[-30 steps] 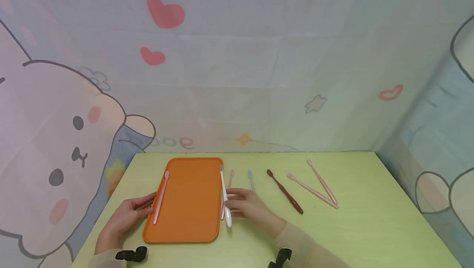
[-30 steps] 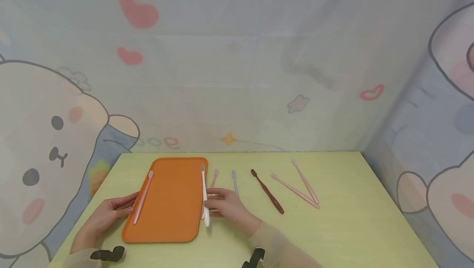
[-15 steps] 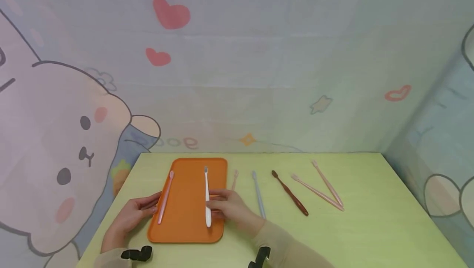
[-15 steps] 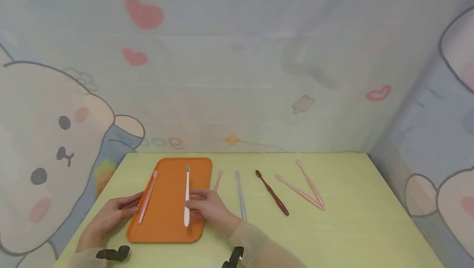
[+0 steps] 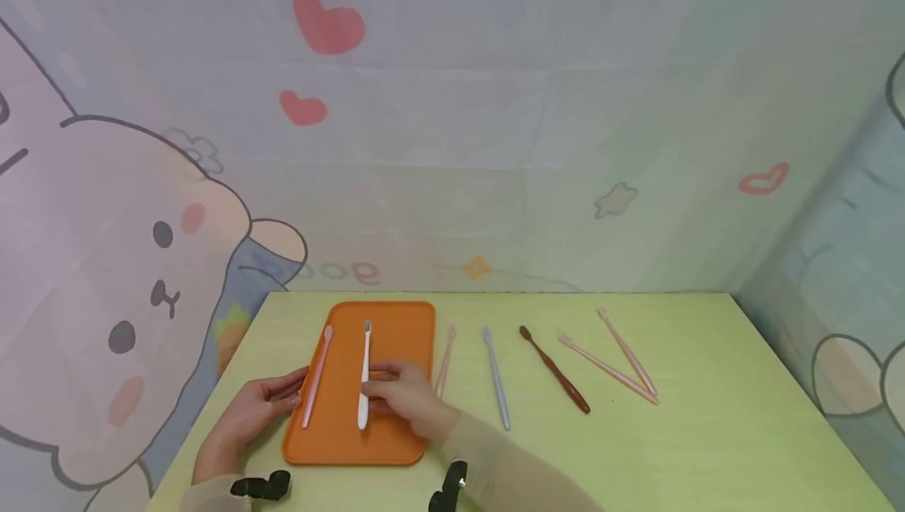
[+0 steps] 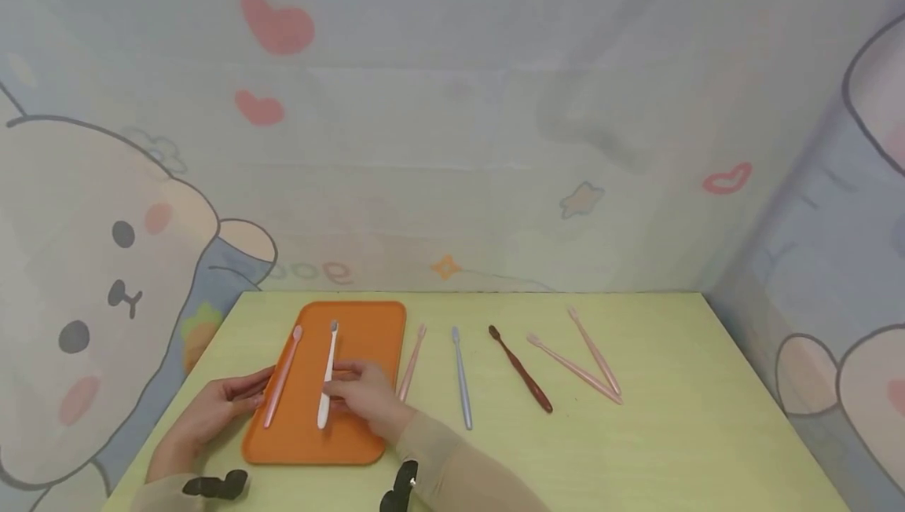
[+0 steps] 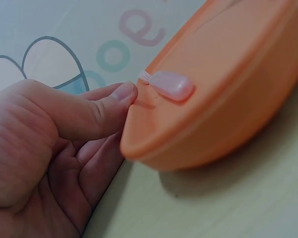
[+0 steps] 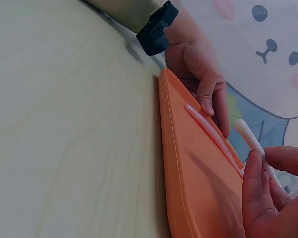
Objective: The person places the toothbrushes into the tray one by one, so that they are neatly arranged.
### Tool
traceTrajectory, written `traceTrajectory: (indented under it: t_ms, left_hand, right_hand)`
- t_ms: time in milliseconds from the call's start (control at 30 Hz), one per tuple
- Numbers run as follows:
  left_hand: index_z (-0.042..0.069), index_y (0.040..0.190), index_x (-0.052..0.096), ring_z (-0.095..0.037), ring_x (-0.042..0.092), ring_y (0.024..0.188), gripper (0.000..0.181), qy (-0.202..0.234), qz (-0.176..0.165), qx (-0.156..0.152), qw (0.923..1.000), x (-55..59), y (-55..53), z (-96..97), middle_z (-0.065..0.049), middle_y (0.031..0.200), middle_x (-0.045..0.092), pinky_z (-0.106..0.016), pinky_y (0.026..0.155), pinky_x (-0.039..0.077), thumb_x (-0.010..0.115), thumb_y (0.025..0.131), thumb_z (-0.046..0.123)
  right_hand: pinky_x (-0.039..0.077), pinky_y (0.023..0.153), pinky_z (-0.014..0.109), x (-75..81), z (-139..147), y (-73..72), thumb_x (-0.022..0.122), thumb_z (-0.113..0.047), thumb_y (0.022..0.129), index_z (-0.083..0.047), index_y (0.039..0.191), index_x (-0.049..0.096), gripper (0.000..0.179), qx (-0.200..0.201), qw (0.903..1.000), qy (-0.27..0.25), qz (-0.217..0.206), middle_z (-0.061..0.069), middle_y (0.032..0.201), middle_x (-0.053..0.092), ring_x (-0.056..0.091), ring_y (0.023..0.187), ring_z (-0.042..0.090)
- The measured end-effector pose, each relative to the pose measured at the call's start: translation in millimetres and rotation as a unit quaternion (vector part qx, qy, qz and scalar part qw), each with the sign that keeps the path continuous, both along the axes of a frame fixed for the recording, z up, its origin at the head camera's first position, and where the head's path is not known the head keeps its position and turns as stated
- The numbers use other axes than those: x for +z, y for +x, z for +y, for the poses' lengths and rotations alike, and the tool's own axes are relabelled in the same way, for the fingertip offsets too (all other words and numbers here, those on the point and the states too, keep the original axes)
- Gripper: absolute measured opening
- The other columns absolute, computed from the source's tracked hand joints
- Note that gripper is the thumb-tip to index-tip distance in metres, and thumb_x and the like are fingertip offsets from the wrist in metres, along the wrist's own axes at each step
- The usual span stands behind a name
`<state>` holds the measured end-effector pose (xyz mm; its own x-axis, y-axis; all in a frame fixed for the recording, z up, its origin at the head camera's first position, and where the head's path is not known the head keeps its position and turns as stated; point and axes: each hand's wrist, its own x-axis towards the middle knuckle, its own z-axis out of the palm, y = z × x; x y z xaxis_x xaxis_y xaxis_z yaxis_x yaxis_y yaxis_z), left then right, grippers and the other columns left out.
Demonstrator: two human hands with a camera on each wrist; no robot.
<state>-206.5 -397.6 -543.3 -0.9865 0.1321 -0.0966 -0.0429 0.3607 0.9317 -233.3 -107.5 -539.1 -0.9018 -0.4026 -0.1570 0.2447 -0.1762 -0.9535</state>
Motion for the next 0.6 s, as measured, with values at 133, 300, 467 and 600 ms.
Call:
traceTrajectory:
  t_ms: [133, 300, 467, 600]
  left_hand:
    - [-0.011, 0.151, 0.051, 0.006, 0.060, 0.118, 0.055, 0.011, -0.003, 0.001, 0.9999, -2.8, -0.1, 0.9, -0.030, 0.151, 0.052, -0.015, 0.095, 0.050, 0.071, 0.101, 0.002]
    - [-0.008, 0.151, 0.053, 0.005, 0.060, 0.119, 0.055, 0.000, -0.013, 0.009, 0.9999, -4.7, -0.9, 3.4, -0.027, 0.151, 0.054, -0.014, 0.095, 0.049, 0.072, 0.101, 0.003]
    - [-0.007, 0.152, 0.053, 0.003, 0.059, 0.122, 0.055, -0.022, -0.014, 0.013, 0.9996, -3.2, 0.4, 5.0, -0.025, 0.151, 0.056, -0.012, 0.095, 0.047, 0.072, 0.102, 0.005]
    - [-0.008, 0.152, 0.053, 0.005, 0.059, 0.120, 0.055, -0.025, -0.014, 0.014, 0.9995, -0.6, 3.6, 5.5, -0.025, 0.151, 0.056, -0.011, 0.096, 0.045, 0.072, 0.102, 0.006]
  right_hand:
    - [0.064, 0.076, 0.032, -2.3, -14.2, -1.2, 0.077, 0.001, 0.095, 0.006, 0.135, 0.067, 0.042, -0.005, 0.9999, 0.009, 0.001, 0.008, 0.109, 0.075, 0.073, 0.088, 0.016]
    - [0.065, 0.077, 0.035, -4.2, -29.5, -2.1, 0.076, 0.001, 0.095, 0.008, 0.133, 0.066, 0.040, -0.015, 0.9997, 0.021, 0.003, 0.008, 0.106, 0.074, 0.073, 0.087, 0.017]
    - [0.065, 0.075, 0.035, -3.0, -43.9, -1.2, 0.077, 0.001, 0.095, 0.006, 0.129, 0.068, 0.036, -0.029, 0.9990, 0.035, -0.002, 0.007, 0.102, 0.073, 0.073, 0.084, 0.018]
    - [0.065, 0.074, 0.035, -0.6, -55.5, 2.4, 0.077, 0.002, 0.094, 0.006, 0.126, 0.069, 0.033, -0.043, 0.9979, 0.048, 0.000, 0.006, 0.098, 0.073, 0.072, 0.081, 0.017]
